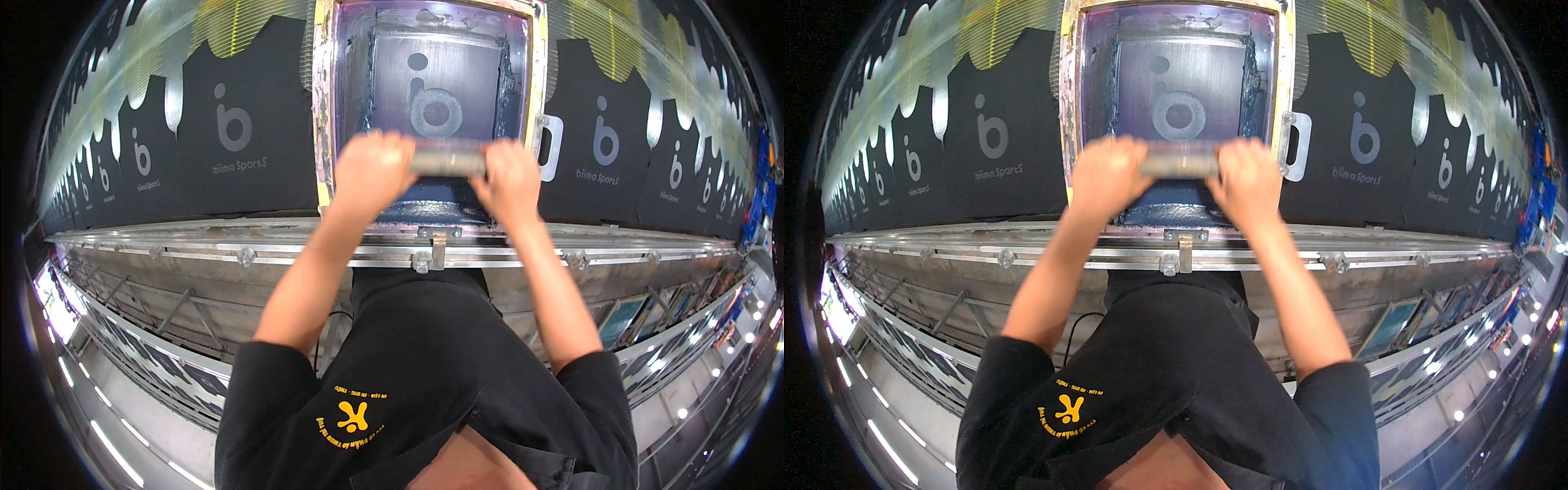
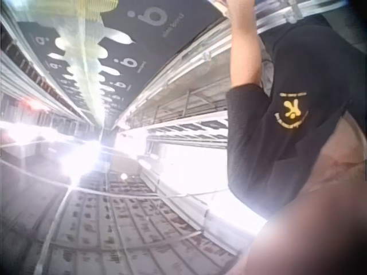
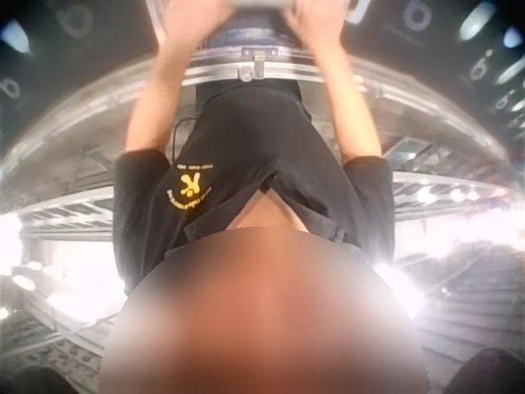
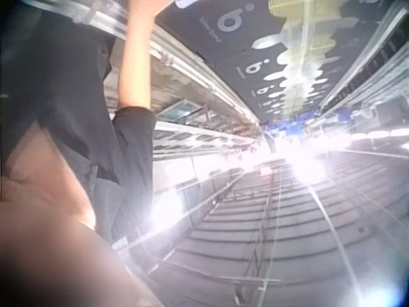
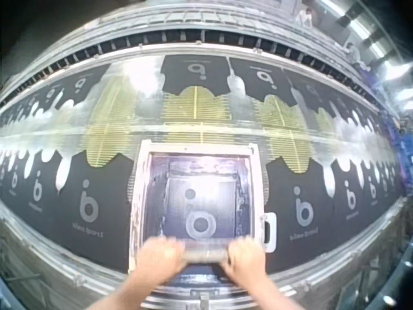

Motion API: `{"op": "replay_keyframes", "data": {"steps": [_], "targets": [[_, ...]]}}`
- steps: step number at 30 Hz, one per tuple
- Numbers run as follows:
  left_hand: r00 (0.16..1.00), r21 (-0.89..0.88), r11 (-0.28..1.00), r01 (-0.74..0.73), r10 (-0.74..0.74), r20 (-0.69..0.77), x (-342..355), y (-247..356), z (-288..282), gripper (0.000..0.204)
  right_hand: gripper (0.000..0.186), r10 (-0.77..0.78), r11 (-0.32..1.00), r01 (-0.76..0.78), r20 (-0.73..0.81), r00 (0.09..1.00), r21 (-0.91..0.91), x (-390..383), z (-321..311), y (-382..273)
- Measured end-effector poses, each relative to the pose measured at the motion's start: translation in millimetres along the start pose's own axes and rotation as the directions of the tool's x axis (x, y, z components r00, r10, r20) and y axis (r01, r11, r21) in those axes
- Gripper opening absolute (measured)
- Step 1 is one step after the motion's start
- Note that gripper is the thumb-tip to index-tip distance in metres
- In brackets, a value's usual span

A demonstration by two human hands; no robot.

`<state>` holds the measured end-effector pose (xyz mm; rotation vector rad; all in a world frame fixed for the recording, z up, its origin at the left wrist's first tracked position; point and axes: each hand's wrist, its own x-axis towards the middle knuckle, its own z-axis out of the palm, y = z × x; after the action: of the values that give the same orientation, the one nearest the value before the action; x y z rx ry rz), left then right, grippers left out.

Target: The person aligns a screen printing frame over a black t-shirt and uses a squeegee to pull ink across the screen, imprinting a logo onto the fabric. The person repeats the squeegee strokes multiple times to ensure even ink coverage before lifting the frame.

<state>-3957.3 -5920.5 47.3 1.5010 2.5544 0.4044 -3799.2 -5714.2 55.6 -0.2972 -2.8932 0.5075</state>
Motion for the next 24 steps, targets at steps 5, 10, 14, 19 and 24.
{"op": "replay_keyframes", "data": {"steps": [5, 10, 14, 19, 24], "targets": [[0.983, -0.107, 0.993, 0.043, -0.023, 0.181, -26.5, 15.7, -23.4, 0.041, 0.042, 0.022, 0.994, -0.03, 0.074, 0.997, 0.105, -34.1, -10.4, -18.0], [0.964, 0.001, 1.0, 0.02, -0.019, 0.267, 122.2, -37.0, -81.6, 0.06, 0.053, 0.056, 0.998, -0.059, 0.107, 0.993, 0.025, 112.0, -35.8, 36.3], [0.99, 0.068, 0.997, 0.025, -0.034, 0.138, 206.9, -70.9, -86.8, 0.054, 0.052, 0.08, 0.997, -0.079, -0.037, 0.996, 0.019, 195.9, -23.8, 75.3], [0.994, 0.02, 0.998, 0.057, -0.059, 0.093, 130.1, -42.2, -42.8, 0.043, 0.051, 0.057, 0.998, -0.056, 0.023, 0.998, -0.033, 121.6, -0.3, 54.6], [0.999, -0.062, 0.998, 0.015, -0.013, 0.029, -19.7, 14.6, -4.7, 0.046, 0.042, -0.034, 0.996, 0.034, 0.003, 0.999, 0.082, -25.5, -0.7, -1.7]]}}
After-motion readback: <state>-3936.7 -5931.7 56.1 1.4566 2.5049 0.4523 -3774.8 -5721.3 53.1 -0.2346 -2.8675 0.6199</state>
